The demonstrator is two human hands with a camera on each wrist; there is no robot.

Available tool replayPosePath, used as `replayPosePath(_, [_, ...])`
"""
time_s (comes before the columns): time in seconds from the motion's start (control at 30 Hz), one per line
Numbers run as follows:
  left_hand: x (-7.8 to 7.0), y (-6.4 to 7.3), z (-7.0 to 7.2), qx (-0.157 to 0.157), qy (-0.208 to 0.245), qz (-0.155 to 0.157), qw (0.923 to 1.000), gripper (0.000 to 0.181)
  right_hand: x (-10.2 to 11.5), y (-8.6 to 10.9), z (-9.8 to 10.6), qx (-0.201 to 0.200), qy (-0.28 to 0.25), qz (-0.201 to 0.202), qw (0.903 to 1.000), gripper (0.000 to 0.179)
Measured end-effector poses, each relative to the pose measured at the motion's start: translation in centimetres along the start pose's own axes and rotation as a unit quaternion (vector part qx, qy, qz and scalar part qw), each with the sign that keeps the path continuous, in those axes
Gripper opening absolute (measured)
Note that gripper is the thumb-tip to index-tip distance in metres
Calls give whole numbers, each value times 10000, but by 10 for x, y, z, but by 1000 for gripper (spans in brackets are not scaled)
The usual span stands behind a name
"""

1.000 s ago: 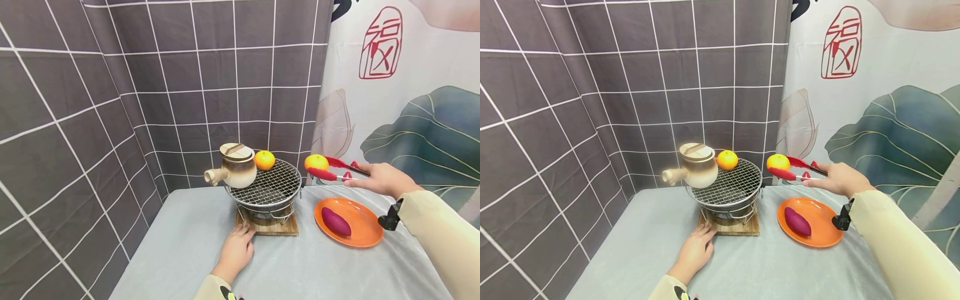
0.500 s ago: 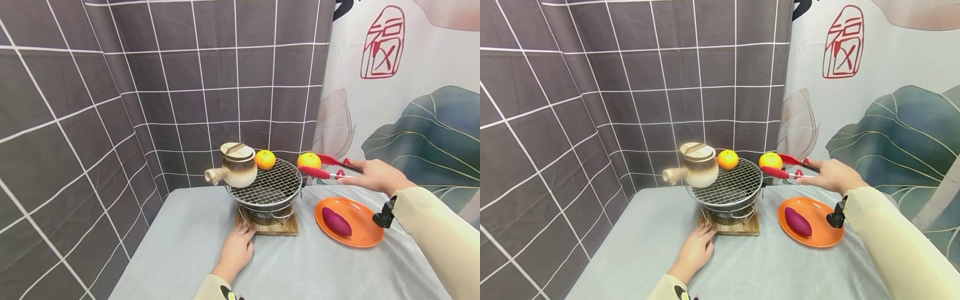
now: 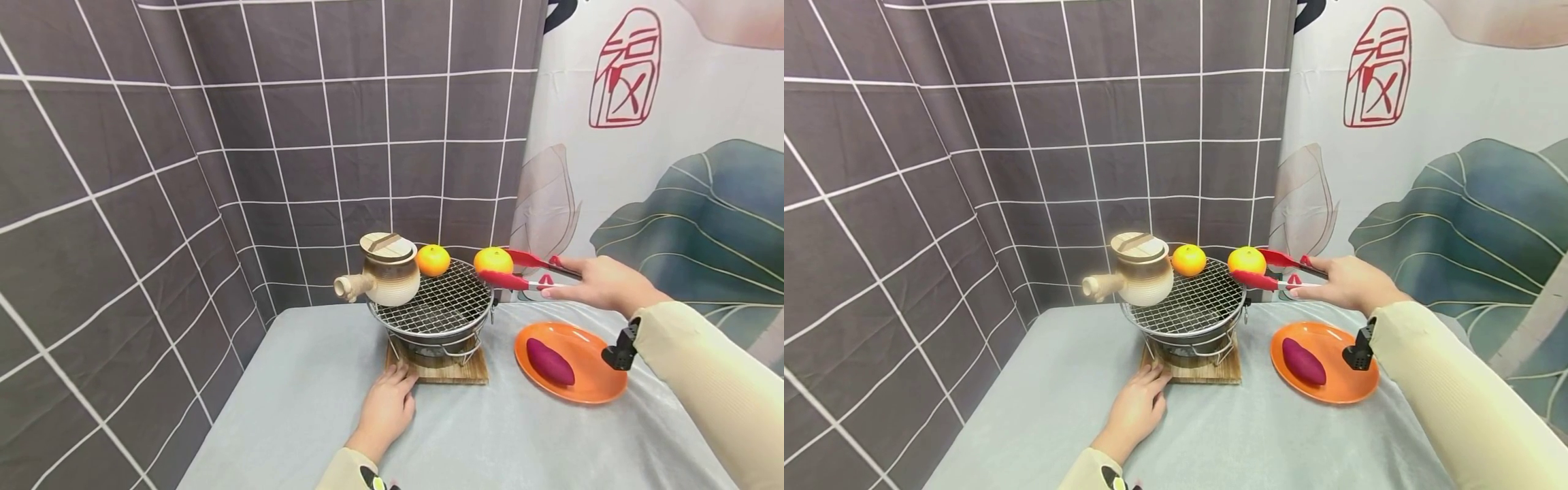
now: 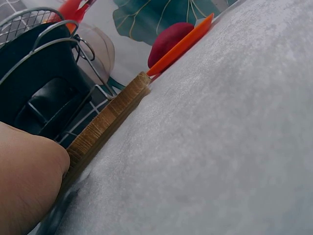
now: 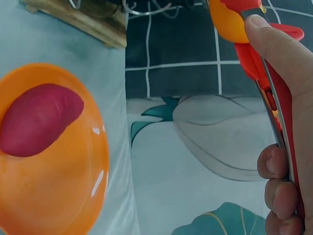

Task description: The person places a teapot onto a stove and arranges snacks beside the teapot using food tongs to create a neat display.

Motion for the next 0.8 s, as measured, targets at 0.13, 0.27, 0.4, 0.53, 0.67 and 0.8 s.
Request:
replayPosePath(0.13, [0,0,0,31,-2,30,10000,31,7,-1,-1,16,48,66,10000,111])
replayPosePath(0.27, [0,0,0,34,-9,34,10000,31,12,-2,-3,48,-49,78,9999,113])
replayPosePath(0.4, [0,0,-1,53,-12,50,10000,32,17,-2,-6,76,-64,128,9999,111])
replayPosePath(0.53, [0,0,-2,62,-1,66,10000,32,21,-2,-7,122,-39,214,9997,108])
replayPosePath(0.67, [0,0,-1,17,12,58,10000,32,24,-3,-8,135,61,351,9993,109])
replayPosePath(0.8, [0,0,-1,-13,1,53,10000,31,26,-4,-9,121,151,435,9989,109])
Point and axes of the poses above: each hand's wrist, its own y-axis away from the middle knuckle, its own z-axis out of the back of the hand, x = y × z, the point moved 4 cm from there along -y, towards the middle knuckle, and after that the axes turned 12 degrees about -y, right-handed, at the moved point
